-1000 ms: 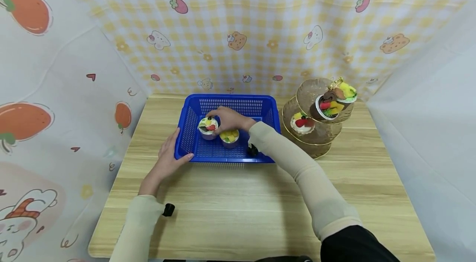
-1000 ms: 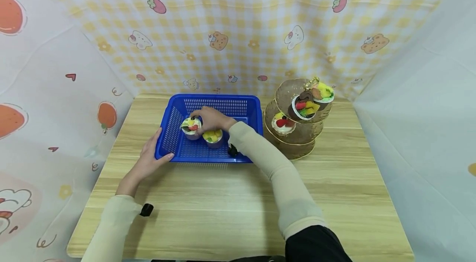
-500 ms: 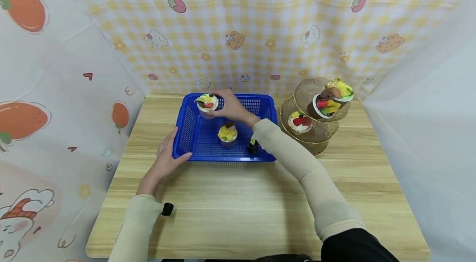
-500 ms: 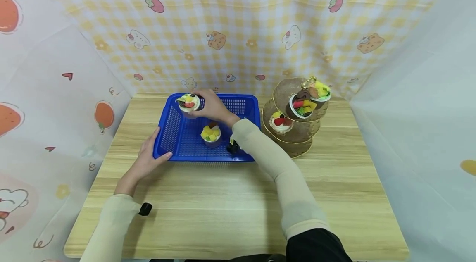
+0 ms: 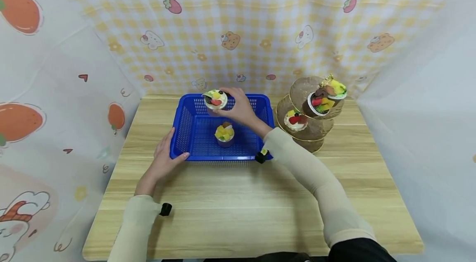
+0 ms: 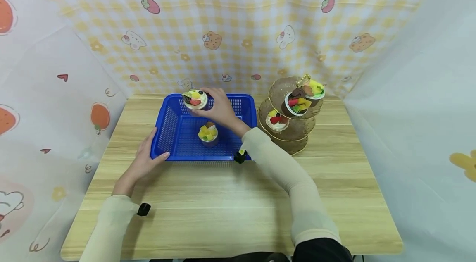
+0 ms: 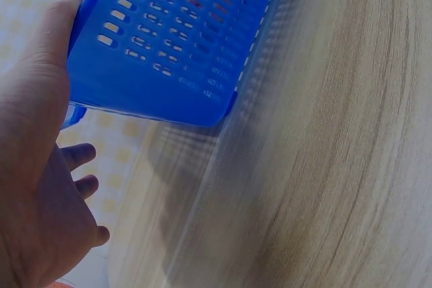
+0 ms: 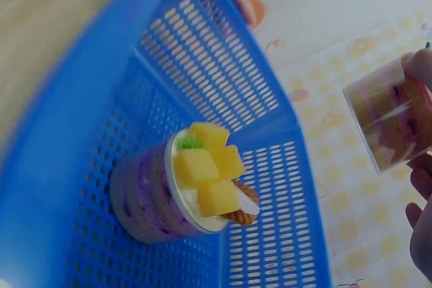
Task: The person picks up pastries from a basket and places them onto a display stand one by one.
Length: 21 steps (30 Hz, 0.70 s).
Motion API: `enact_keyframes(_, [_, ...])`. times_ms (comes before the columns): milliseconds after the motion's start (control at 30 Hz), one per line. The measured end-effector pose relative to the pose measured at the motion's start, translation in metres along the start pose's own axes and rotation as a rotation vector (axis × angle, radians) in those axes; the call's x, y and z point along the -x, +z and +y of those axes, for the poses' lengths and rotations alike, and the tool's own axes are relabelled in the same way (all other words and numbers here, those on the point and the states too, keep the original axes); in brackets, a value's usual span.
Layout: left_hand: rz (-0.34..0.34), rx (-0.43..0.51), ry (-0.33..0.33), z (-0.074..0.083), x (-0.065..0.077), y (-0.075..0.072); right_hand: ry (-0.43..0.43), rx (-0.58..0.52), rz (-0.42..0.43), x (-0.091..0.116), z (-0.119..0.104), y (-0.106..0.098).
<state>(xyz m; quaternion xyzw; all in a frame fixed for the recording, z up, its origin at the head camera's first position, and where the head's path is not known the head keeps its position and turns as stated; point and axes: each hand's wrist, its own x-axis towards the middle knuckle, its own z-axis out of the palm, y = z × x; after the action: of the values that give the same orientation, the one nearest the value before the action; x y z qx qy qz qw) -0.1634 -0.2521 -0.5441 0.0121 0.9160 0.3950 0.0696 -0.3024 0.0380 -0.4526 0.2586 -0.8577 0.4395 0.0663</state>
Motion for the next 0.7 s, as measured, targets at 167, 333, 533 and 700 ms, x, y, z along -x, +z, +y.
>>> enact_keyframes(167, [0.001,-0.004,0.007,0.000,0.001,-0.001,0.000,-0.006,0.076,0.025,-0.009,-0.022])
enact_keyframes(333, [0.001,-0.007,0.021,-0.001,0.000,-0.001,-0.017,-0.009,0.150,0.052,-0.009,-0.042])
enact_keyframes(533, [-0.005,0.005,0.019,-0.001,0.001,-0.001,0.028,0.024,0.175,0.090,-0.007,-0.067])
enact_keyframes(700, [-0.009,0.008,0.026,0.000,0.001,-0.003,0.074,-0.018,0.215,0.126,-0.007,-0.085])
